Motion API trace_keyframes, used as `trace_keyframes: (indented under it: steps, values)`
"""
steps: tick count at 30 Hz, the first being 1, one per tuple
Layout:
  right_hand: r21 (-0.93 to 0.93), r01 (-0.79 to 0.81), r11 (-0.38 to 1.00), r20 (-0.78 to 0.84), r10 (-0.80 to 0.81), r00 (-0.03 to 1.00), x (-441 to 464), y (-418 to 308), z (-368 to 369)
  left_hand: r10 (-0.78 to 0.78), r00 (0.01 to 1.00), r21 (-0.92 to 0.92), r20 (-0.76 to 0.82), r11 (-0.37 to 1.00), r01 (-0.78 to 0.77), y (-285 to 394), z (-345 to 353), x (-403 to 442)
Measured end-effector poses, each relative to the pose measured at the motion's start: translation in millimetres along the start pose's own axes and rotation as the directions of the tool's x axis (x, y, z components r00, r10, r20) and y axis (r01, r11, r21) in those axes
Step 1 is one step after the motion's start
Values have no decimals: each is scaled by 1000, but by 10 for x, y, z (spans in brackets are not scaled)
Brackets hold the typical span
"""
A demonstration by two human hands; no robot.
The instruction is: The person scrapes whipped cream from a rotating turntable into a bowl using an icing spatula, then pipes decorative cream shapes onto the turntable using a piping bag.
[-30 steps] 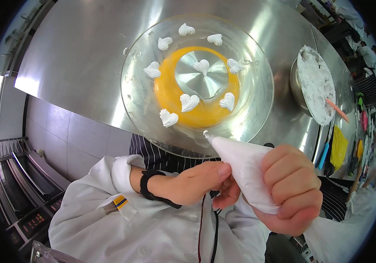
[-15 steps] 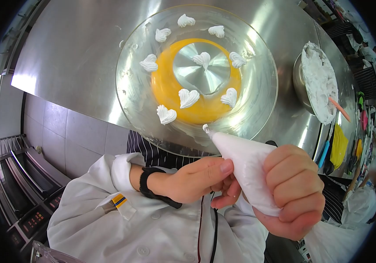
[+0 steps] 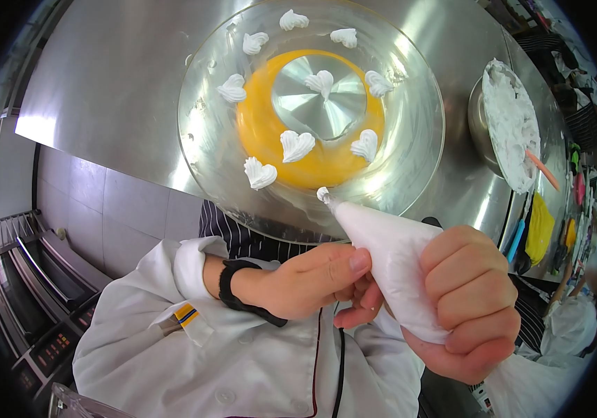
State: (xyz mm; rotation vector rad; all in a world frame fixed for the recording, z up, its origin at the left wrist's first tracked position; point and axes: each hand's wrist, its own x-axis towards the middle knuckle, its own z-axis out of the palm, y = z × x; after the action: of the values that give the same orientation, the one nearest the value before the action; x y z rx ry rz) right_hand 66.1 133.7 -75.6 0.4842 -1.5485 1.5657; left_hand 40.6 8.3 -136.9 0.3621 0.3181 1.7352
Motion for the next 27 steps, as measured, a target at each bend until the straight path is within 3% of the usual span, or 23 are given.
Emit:
trace_keyframes:
  steps: [20, 22, 27]
  values:
    - [30, 22, 999, -34, -21, 999, -35, 33, 34, -34, 999, 29, 36, 999, 33, 59, -32, -20]
    - [81, 0, 997, -103, 8, 995, -33, 47, 98, -24, 999, 33, 38, 999, 23, 57, -32, -23]
    - [51, 0, 999, -61, 3, 998, -39, 30, 36, -24, 999, 23, 42, 999, 23, 62, -18, -21]
